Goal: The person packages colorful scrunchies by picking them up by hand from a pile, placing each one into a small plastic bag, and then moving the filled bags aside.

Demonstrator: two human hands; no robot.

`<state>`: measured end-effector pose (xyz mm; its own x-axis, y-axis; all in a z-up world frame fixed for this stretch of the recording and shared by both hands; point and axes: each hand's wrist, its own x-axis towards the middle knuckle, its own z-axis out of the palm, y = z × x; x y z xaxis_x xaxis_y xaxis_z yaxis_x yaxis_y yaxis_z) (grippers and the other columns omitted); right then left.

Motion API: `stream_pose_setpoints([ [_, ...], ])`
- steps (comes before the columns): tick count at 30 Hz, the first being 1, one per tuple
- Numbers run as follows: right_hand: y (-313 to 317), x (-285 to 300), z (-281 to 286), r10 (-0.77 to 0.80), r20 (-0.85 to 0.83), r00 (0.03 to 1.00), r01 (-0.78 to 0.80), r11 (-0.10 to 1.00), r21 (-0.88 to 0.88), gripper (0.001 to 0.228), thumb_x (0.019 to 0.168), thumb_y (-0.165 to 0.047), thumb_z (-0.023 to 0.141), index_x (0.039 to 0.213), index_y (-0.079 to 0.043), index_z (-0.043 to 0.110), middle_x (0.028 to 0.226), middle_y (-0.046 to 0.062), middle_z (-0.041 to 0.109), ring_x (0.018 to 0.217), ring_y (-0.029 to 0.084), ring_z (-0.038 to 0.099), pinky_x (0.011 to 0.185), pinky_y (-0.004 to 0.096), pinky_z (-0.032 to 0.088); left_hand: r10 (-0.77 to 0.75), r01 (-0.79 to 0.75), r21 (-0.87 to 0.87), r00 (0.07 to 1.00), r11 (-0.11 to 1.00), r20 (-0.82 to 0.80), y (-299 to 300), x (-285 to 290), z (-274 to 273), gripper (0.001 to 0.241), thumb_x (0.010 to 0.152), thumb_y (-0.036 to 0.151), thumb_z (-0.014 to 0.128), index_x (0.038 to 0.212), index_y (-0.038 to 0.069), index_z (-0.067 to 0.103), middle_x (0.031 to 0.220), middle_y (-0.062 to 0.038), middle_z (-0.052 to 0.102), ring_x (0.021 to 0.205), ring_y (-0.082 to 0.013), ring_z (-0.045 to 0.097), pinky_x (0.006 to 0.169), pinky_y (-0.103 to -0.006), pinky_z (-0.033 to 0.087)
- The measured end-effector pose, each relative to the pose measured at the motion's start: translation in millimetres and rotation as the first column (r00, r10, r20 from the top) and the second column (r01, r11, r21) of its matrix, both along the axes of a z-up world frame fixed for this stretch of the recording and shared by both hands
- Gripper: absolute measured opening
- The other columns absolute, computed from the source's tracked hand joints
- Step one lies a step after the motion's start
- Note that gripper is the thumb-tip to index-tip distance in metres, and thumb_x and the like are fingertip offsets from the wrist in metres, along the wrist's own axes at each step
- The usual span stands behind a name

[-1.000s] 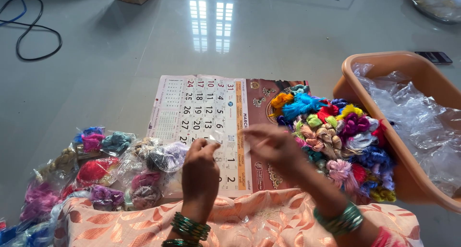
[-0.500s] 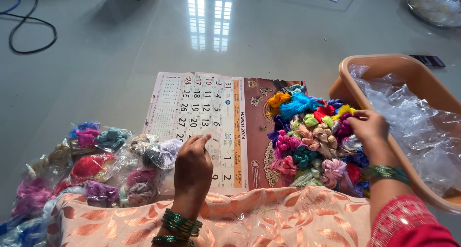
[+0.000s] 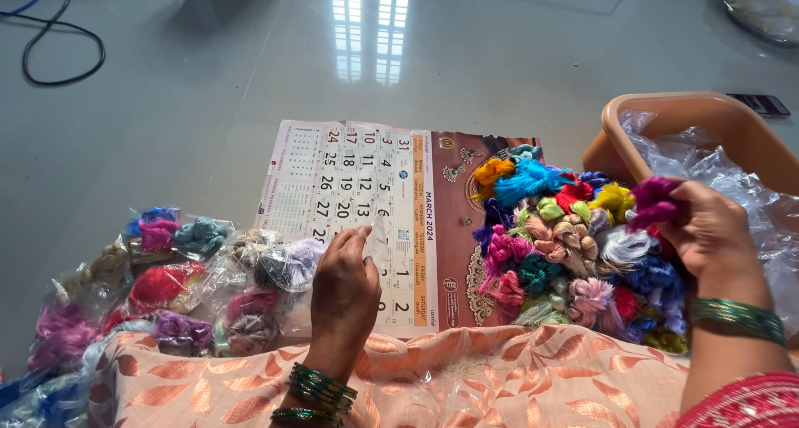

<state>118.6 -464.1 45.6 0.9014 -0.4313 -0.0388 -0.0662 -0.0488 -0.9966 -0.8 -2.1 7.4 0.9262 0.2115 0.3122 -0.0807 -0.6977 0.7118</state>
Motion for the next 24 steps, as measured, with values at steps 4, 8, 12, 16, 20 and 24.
stream_pose_setpoints([
  [4,56.3,-23.6,50.1,0.071,0.006,0.997,-0.063,0.845,0.531,0.030,0.094,-0.020,0.046,0.107,-0.003,0.066,0.088,0.010,0.073,0.077,0.020,0.074,0.071,0.037,0.065,-0.033,0.033,0.013,0.999,0.999,0.002,-2.3,1.2,-9.5,0.042,0.084,-0.004,0.056,0.125,-0.004,0.065,0.121,-0.019,0.067,0.111,-0.0328,0.066,0.097,-0.0410,0.052],
  [8,55.6,5.7,2.4,0.325,-0.025,0.945,-0.239,0.742,0.626,0.035,0.099,-0.019,0.054,0.120,0.004,0.069,0.095,0.011,0.069,0.072,0.013,0.064,0.066,0.024,0.056,-0.063,0.063,0.004,0.998,0.998,-0.018,-5.3,3.7,-18.6,0.044,0.081,-0.005,0.057,0.125,-0.003,0.065,0.121,-0.019,0.067,0.107,-0.0323,0.068,0.095,-0.0395,0.054],
  [12,168.0,-26.0,1.8,0.760,0.004,0.649,-0.436,0.368,0.821,0.030,0.099,-0.015,0.052,0.117,0.005,0.063,0.088,0.013,0.069,0.073,0.021,0.067,0.066,0.033,0.059,-0.064,0.064,0.002,0.997,0.998,-0.031,-8.4,-2.1,-15.3,0.045,0.080,-0.005,0.057,0.124,-0.003,0.065,0.121,-0.019,0.067,0.105,-0.0332,0.068,0.093,-0.0401,0.055],
  [16,245.1,-75.4,6.4,0.751,-0.314,0.580,-0.348,0.577,0.739,0.034,0.092,-0.032,0.063,0.107,-0.001,0.066,0.087,0.011,0.071,0.070,0.018,0.068,0.057,0.027,0.058,-0.109,0.107,-0.046,0.993,0.993,-0.035,-11.8,-5.8,-8.1,0.045,0.080,-0.005,0.057,0.124,-0.002,0.065,0.119,-0.018,0.067,0.102,-0.0345,0.068,0.090,-0.0412,0.055],
  [20,271.3,-96.8,-4.3,0.868,-0.192,0.459,-0.323,0.364,0.874,0.038,0.090,-0.032,0.065,0.105,0.003,0.064,0.088,0.012,0.069,0.067,0.020,0.068,0.061,0.031,0.063,-0.117,0.115,-0.071,0.993,0.991,-0.028,-13.5,-7.4,-16.7,0.046,0.080,-0.005,0.057,0.125,-0.002,0.064,0.117,-0.018,0.066,0.101,-0.0360,0.068,0.088,-0.0425,0.055],
  [24,274.9,-103.7,21.8,0.839,-0.248,0.484,-0.376,0.455,0.807,0.041,0.091,-0.030,0.064,0.113,0.005,0.066,0.093,0.016,0.075,0.069,0.020,0.072,0.052,0.025,0.057,-0.126,0.124,-0.083,0.992,0.989,-0.020,-13.0,-6.8,-17.5,0.047,0.080,-0.005,0.058,0.126,-0.002,0.063,0.117,-0.019,0.065,0.102,-0.0366,0.067,0.088,-0.0429,0.055],
])
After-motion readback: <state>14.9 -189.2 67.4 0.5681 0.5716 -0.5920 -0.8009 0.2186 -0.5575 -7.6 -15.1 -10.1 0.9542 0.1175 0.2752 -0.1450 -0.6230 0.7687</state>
